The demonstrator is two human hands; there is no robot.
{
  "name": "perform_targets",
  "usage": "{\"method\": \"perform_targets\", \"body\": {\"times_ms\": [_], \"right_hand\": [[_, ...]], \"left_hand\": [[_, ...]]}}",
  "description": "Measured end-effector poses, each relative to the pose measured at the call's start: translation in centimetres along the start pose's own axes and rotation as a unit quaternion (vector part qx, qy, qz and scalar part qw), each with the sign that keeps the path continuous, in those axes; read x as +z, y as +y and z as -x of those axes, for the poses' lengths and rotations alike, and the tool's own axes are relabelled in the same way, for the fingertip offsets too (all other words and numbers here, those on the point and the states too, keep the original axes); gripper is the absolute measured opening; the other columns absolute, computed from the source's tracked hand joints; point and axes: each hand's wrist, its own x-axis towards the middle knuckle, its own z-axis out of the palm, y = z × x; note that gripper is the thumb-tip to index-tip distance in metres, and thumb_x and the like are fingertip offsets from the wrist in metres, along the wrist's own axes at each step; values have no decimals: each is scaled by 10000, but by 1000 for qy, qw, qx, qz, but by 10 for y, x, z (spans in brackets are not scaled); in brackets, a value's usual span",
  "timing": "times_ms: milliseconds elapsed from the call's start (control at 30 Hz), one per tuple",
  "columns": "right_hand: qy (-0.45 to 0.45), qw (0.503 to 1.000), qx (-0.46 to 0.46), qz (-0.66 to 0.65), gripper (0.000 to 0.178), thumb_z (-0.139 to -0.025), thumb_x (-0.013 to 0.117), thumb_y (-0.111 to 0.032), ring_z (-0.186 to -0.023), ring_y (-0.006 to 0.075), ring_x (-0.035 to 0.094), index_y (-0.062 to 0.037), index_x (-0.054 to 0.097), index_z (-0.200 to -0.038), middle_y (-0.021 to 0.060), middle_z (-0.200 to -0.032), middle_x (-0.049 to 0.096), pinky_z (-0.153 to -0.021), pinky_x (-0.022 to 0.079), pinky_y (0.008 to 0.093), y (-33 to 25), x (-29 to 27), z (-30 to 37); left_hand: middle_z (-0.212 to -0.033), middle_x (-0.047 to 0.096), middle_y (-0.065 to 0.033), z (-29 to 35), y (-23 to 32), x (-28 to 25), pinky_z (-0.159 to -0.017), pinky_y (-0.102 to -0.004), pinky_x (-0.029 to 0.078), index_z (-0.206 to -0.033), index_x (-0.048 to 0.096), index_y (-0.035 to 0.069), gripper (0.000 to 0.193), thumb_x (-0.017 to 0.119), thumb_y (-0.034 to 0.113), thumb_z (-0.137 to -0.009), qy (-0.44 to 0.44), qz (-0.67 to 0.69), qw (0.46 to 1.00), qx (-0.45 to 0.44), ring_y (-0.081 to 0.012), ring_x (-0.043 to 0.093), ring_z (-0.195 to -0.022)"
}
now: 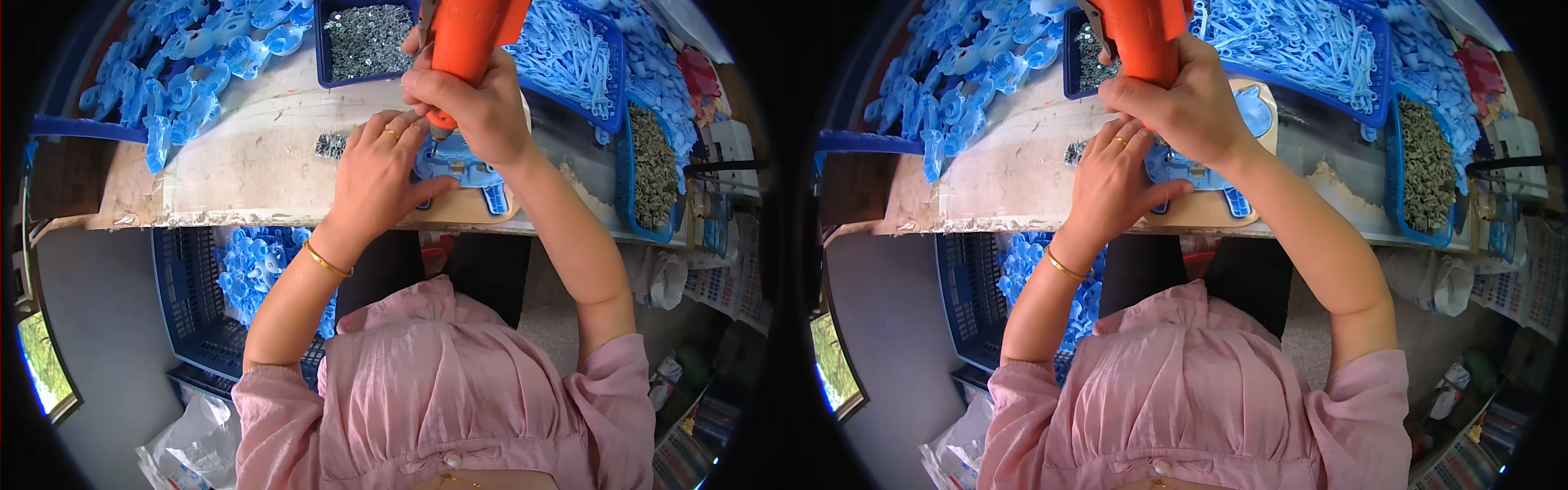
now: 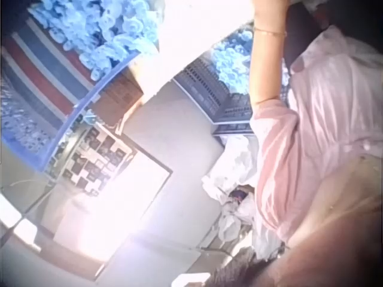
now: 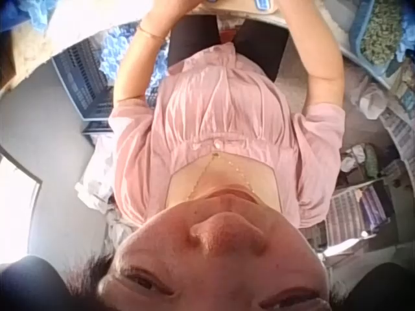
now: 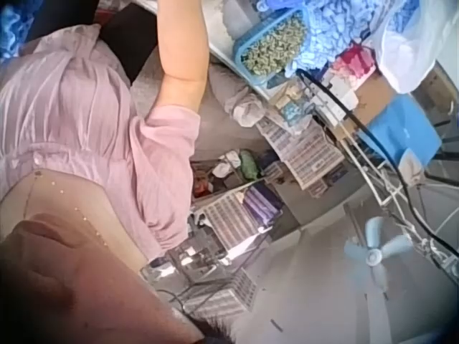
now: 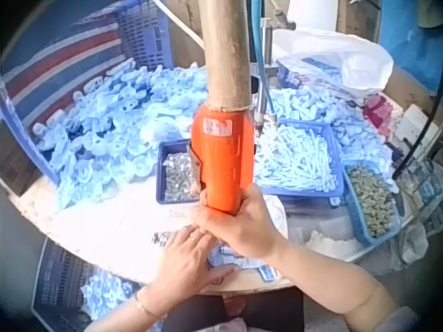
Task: Assembling blue plastic toy parts by manually attaching small components using a press tool.
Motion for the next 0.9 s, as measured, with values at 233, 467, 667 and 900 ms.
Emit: {"method": "perform_targets", "body": {"times_ms": [233, 467, 667, 900], "right_hand": [[2, 999, -45, 23, 193, -860, 725, -71, -701, 93, 637, 11, 645, -1016, 20, -800, 657, -648, 517, 257, 14, -1, 7], [18, 997, -64, 39, 194, -868, 718, -29, -676, 75, 617, 10, 629, -1035, 6, -789, 632, -626, 517, 246, 25, -1, 10], [34, 997, -51, 38, 191, -896, 707, -47, -711, 73, 622, 7, 617, -1057, 12, -825, 638, -647, 523, 235, 15, -3, 7], [131, 924, -223, 283, 157, -945, 696, -143, -869, 101, 646, -3, 653, -1002, 54, -972, 655, -767, 521, 246, -91, 6, 0]], "left_hand": [[-1202, 682, -133, 2, 0, 3, -954, -422, 494, -1198, 654, 3, 718, 850, 471, -690, -35, 8, 999, -21, -310, 603, -1157], [-1194, 684, -131, 3, 1, 4, -949, -413, 497, -1190, 654, -2, 725, 850, 478, -684, -36, 4, 999, -30, -307, 607, -1149], [-1228, 676, -130, 0, 3, 6, -968, -420, 492, -1219, 647, 12, 732, 860, 460, -681, -27, 17, 999, -23, -316, 605, -1159], [-1286, 648, -140, 27, -9, -23, -984, -447, 483, -1288, 598, 31, 695, 861, 364, -736, 25, 39, 998, -48, -353, 601, -1143]]}}
